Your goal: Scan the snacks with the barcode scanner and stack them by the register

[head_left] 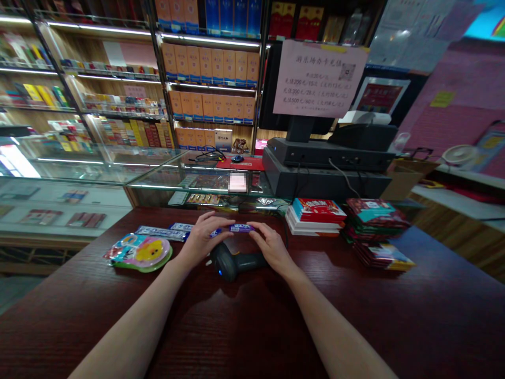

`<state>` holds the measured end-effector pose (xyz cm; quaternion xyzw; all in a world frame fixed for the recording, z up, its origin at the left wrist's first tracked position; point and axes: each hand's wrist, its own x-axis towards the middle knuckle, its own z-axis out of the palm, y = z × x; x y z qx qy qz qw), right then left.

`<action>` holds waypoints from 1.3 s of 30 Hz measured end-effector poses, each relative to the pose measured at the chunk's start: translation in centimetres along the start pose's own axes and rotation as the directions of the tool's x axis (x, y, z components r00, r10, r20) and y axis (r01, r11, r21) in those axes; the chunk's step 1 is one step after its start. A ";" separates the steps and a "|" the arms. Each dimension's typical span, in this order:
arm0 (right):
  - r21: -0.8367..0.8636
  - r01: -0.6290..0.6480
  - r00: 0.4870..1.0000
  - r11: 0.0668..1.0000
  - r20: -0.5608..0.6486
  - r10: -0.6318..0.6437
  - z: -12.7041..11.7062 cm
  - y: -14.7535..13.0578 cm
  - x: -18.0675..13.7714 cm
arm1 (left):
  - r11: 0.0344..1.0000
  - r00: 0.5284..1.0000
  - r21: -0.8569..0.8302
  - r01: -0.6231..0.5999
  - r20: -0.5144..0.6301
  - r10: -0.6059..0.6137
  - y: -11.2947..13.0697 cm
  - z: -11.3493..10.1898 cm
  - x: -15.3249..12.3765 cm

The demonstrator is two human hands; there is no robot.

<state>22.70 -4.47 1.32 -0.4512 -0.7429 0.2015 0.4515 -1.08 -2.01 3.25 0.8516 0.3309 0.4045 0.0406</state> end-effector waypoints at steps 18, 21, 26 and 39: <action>-0.059 0.024 0.993 0.998 0.114 -0.017 -0.3 -0.6 -0.8 | 0.986 0.985 0.030 0.161 -0.068 -0.159 -1.1 -0.2 -0.1; -0.109 0.058 0.965 0.992 0.261 -0.027 -1.0 -1.5 -1.2 | 0.978 0.976 0.023 0.208 -0.073 -0.206 -1.8 -0.2 -0.4; -0.156 0.129 0.904 0.979 0.425 -0.051 -2.0 -2.5 -1.6 | 0.963 0.959 0.006 0.269 -0.098 -0.267 -2.5 -0.1 -0.6; -0.302 0.236 0.851 0.924 0.523 -0.046 -1.2 -2.0 -1.8 | 0.931 0.915 0.013 0.365 -0.187 -0.357 -3.8 0.1 -1.1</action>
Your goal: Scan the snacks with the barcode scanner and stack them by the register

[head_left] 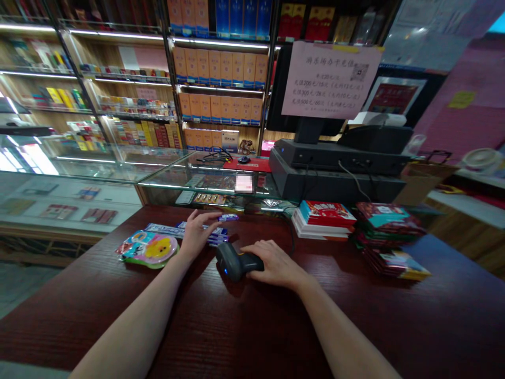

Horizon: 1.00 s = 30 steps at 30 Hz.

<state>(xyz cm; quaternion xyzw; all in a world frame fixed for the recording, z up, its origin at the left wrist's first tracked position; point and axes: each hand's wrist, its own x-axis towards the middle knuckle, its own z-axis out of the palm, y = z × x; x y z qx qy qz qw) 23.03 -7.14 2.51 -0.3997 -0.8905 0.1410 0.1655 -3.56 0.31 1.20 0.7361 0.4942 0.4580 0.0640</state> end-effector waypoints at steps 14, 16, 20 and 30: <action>0.330 -0.080 0.976 0.941 -0.167 0.142 -2.5 0.7 -0.5 | 1.000 0.998 -0.016 0.008 -0.060 -0.009 -0.5 0.2 -0.1; 0.372 -0.082 0.976 0.925 -0.157 0.150 -2.8 0.8 -0.6 | 1.000 0.997 -0.022 0.015 -0.070 -0.016 -0.4 0.1 -0.1; 0.424 -0.076 0.977 0.902 -0.148 0.152 -3.1 0.9 -0.7 | 0.999 0.997 -0.044 0.029 -0.076 -0.032 -0.3 0.1 0.0; 0.412 -0.091 0.976 0.907 -0.143 0.163 -3.1 0.9 -0.7 | 0.998 0.995 -0.052 0.046 -0.089 -0.050 0.2 -0.1 0.1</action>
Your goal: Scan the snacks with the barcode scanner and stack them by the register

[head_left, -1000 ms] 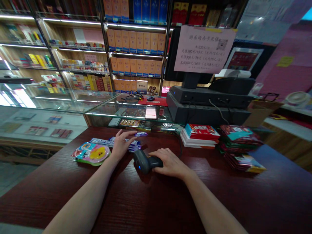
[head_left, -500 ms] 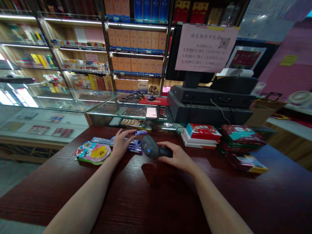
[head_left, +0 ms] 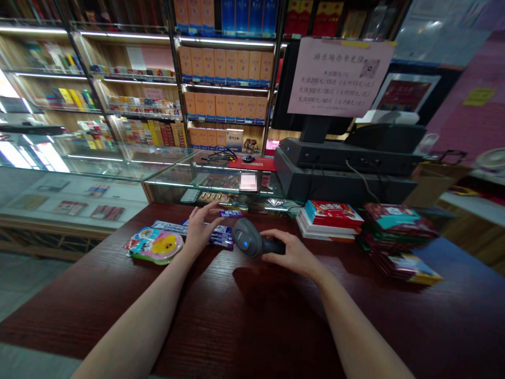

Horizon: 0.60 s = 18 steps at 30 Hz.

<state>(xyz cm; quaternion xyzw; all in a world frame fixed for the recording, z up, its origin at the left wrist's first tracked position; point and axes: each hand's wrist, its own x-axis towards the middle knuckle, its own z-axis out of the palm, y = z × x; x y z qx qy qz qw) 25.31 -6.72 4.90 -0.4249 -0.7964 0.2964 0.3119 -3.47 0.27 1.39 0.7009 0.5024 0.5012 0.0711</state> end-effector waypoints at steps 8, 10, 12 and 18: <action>-0.048 -0.007 1.000 0.999 -0.013 0.006 0.1 -0.4 0.0 | 0.999 1.000 0.050 -0.015 0.007 0.015 0.0 0.0 -0.1; -0.053 -0.006 1.000 0.999 -0.014 0.005 0.1 -0.4 0.0 | 0.998 1.000 0.061 -0.012 0.011 0.012 0.0 0.0 -0.1; -0.055 -0.004 1.000 0.999 -0.009 0.004 0.1 -0.3 0.0 | 0.998 1.000 0.069 -0.008 0.004 0.008 0.1 0.1 0.0; -0.068 0.008 1.000 0.998 -0.004 -0.008 0.2 0.0 0.1 | 0.999 1.000 0.051 -0.004 0.025 0.003 0.0 0.0 -0.1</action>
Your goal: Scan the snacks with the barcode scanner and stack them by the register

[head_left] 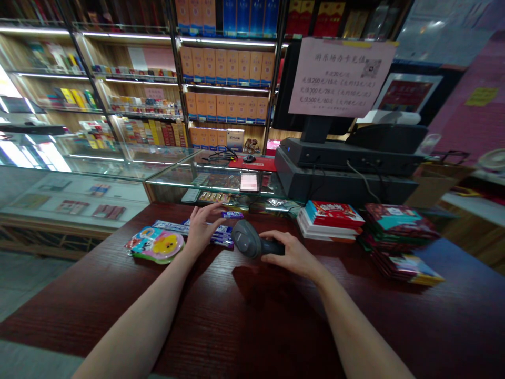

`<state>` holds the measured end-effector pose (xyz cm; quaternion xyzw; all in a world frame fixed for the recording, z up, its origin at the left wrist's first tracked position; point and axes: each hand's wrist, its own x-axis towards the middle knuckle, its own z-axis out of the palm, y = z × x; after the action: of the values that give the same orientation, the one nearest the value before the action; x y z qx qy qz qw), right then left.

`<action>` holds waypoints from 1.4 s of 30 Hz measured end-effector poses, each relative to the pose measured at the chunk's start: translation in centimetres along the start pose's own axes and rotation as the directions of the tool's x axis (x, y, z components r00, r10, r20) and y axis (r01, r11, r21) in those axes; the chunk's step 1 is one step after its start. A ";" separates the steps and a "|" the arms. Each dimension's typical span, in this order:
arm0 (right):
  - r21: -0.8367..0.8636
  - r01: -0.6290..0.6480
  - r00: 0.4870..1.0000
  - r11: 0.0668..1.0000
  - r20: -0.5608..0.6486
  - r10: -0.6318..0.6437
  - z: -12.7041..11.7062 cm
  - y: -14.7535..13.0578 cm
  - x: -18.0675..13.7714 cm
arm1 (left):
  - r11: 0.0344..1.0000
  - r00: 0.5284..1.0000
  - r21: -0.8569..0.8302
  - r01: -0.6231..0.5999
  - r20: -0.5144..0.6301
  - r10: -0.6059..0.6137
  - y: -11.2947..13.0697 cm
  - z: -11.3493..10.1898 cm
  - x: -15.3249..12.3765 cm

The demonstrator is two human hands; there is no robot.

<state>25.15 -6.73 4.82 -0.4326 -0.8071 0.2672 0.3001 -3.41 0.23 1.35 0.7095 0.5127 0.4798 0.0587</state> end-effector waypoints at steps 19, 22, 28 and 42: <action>-0.180 0.121 0.980 0.976 0.179 -0.088 3.1 0.3 0.2 | 0.999 0.999 -0.020 -0.044 0.019 0.045 0.4 0.1 -0.1; -0.192 0.123 0.979 0.974 0.185 -0.087 3.1 0.2 0.2 | 0.998 0.998 -0.028 -0.054 0.024 0.055 0.5 0.2 -0.1; -0.216 0.112 0.979 0.970 0.191 -0.070 2.7 -0.3 0.1 | 0.995 0.995 -0.059 -0.081 0.048 0.084 1.2 0.1 -0.2; 0.240 -0.082 0.953 0.967 -0.264 0.146 3.5 2.0 1.2 | 0.984 0.990 -0.129 -0.120 0.056 0.128 3.9 -0.4 -0.4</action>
<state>23.23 -5.31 1.38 -0.4751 -0.6944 0.3106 0.4423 -1.04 -2.05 3.58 0.7501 0.4343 0.4906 0.0894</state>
